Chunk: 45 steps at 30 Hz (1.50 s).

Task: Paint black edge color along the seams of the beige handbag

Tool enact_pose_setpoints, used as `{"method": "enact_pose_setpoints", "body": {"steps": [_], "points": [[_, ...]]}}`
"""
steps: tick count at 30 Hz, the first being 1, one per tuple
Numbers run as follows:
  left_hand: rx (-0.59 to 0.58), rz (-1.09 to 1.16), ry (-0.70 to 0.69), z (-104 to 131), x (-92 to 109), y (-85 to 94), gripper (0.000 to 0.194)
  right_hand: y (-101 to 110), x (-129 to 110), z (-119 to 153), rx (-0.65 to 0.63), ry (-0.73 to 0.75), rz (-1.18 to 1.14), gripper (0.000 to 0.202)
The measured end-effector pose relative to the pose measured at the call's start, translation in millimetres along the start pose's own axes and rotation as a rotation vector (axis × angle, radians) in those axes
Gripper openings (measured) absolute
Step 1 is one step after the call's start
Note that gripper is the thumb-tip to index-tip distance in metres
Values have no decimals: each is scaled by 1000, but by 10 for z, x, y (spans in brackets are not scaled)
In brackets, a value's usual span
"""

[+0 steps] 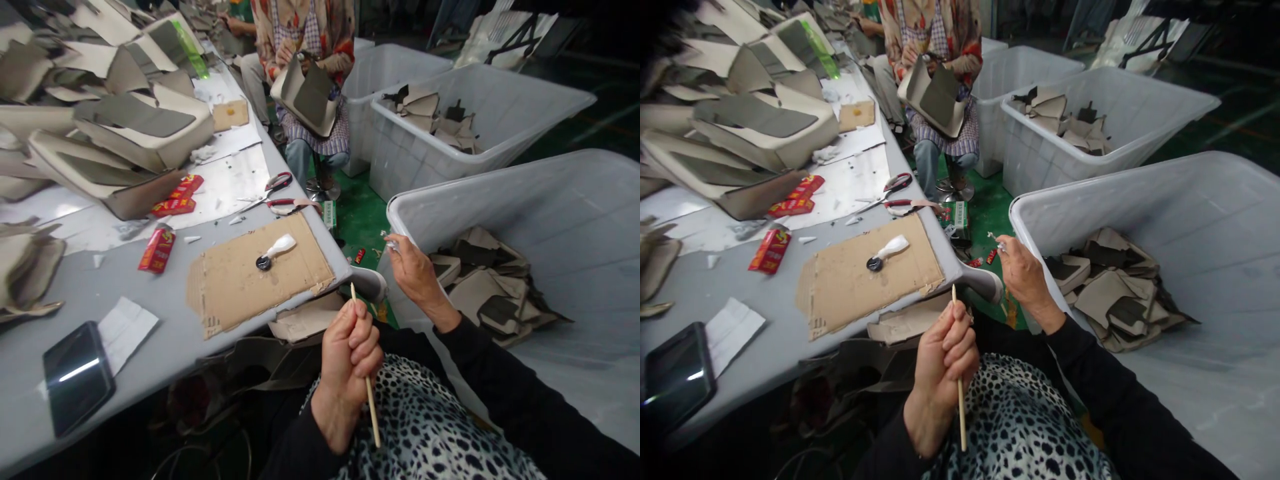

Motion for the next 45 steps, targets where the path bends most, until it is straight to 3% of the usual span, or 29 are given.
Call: {"method": "enact_pose_setpoints", "body": {"steps": [4, 7, 10, 13, 19, 22, 24, 27, 29, 31, 34, 37, 40, 45], "points": [[89, -160, -104, 29, 46, 89, 29, -71, 16, -76, -51, -65, -156, 36], [23, -258, -190, -27, 15, 170, 38, -114, -57, -267, -110, 62, -184, 35], [-145, -292, -267, -118, -16, 191, 46, -152, -330, -530, -106, 270, -178, 36], [-259, -312, -370, -103, 22, 179, 47, -324, -739, -777, -185, 439, -151, 44], [-244, -395, -451, 151, 307, 131, 40, -945, -1350, -1217, -269, 663, -20, 50], [-242, -616, -650, 309, 548, 9, 43, -1112, -1499, -1363, -296, 734, 11, 52], [-161, -706, -739, 399, 679, -51, 44, -1060, -1559, -1386, -279, 751, -18, 48], [-30, -509, -657, 476, 778, -79, 38, -713, -1579, -1254, -142, 712, -164, 39], [49, -308, -596, 508, 821, -92, 30, -409, -1543, -1035, -71, 683, -273, 40], [104, -192, -602, 526, 864, -123, 24, -149, -1502, -725, -79, 749, -319, 52], [70, -170, -637, 500, 858, -208, 21, 112, -1427, -245, -174, 893, -398, 73], [-25, -206, -628, 423, 732, -276, 23, 223, -1367, 78, -299, 925, -516, 74], [-89, -208, -590, 352, 588, -301, 25, 262, -1376, 225, -326, 864, -624, 61], [57, -202, -559, 340, 550, -272, 29, 270, -1510, 310, -236, 705, -730, 40]]}}
Point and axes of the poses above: each hand's wrist, its own z-axis away from the middle knuckle, its own y-axis out of the back of the hand, x = y × z, the point moved 4 cm from there along -z, towards the middle knuckle, and after that the axes turned 7 degrees about -y, right-handed, at the moved point
